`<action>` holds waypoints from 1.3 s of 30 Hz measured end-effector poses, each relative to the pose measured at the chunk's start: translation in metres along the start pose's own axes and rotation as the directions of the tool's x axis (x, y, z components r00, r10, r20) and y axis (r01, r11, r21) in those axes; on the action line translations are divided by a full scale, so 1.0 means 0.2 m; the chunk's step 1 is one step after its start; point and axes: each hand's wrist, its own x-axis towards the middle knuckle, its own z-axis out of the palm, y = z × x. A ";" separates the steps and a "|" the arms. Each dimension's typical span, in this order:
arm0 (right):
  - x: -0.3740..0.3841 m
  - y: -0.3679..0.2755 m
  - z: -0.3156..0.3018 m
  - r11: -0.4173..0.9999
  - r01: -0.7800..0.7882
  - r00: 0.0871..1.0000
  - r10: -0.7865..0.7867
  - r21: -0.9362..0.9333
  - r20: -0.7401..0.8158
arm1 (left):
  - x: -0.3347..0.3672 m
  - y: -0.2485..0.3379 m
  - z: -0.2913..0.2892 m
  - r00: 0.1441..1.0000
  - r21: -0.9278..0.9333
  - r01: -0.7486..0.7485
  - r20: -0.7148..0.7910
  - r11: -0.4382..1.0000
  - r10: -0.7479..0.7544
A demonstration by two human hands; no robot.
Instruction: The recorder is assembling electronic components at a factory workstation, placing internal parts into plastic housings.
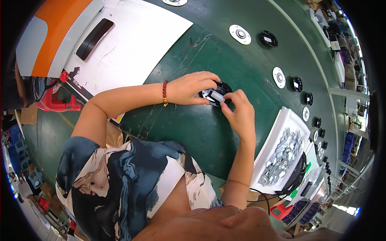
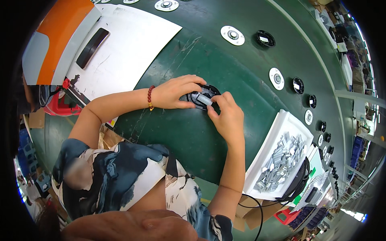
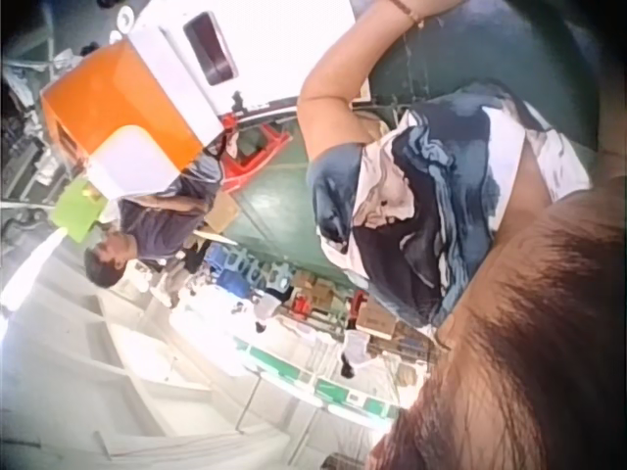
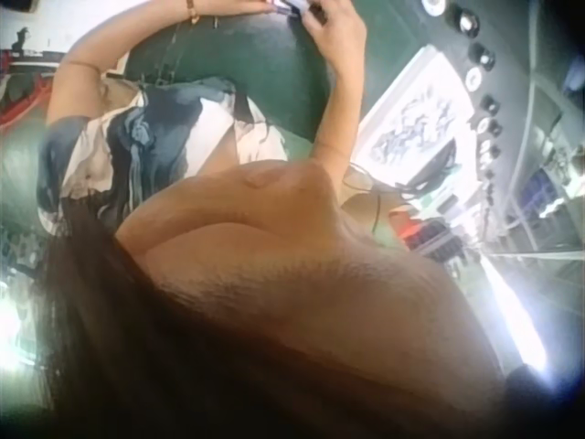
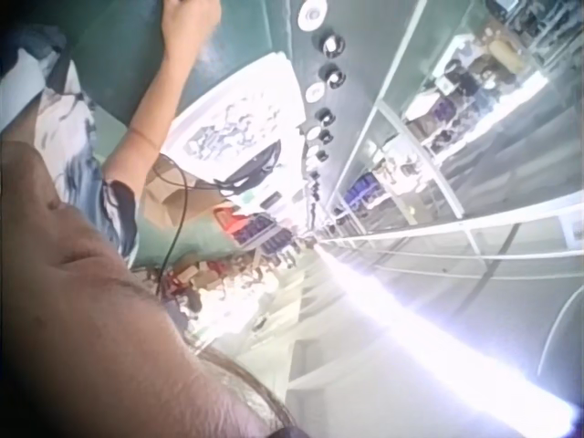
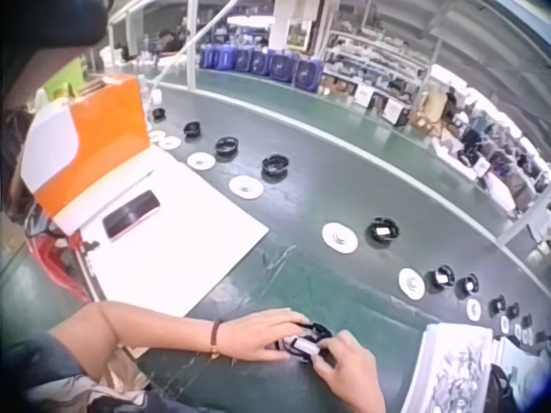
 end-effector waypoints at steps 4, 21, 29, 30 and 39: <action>0.03 0.00 0.02 0.997 0.002 1.000 0.000 -0.072 0.027 | 0.00 0.00 0.00 1.000 -0.002 0.002 -0.001 1.000 -0.002; 0.05 -0.07 0.01 0.984 -0.024 0.999 0.031 -0.175 0.039 | 0.01 0.02 -0.02 0.996 0.045 -0.067 0.055 0.997 0.064; -0.06 -0.02 -0.06 0.991 -0.125 0.990 0.127 -0.037 0.055 | 0.00 0.01 -0.02 0.996 0.045 -0.077 0.040 0.996 0.075; -0.07 -0.01 -0.06 0.990 -0.142 0.986 0.143 -0.022 0.089 | 0.01 0.01 -0.02 0.996 0.044 -0.078 0.042 0.996 0.076; -0.06 -0.01 -0.03 0.989 -0.144 0.978 0.147 -0.036 0.148 | 0.00 0.01 -0.02 0.996 0.069 -0.067 0.057 0.995 0.063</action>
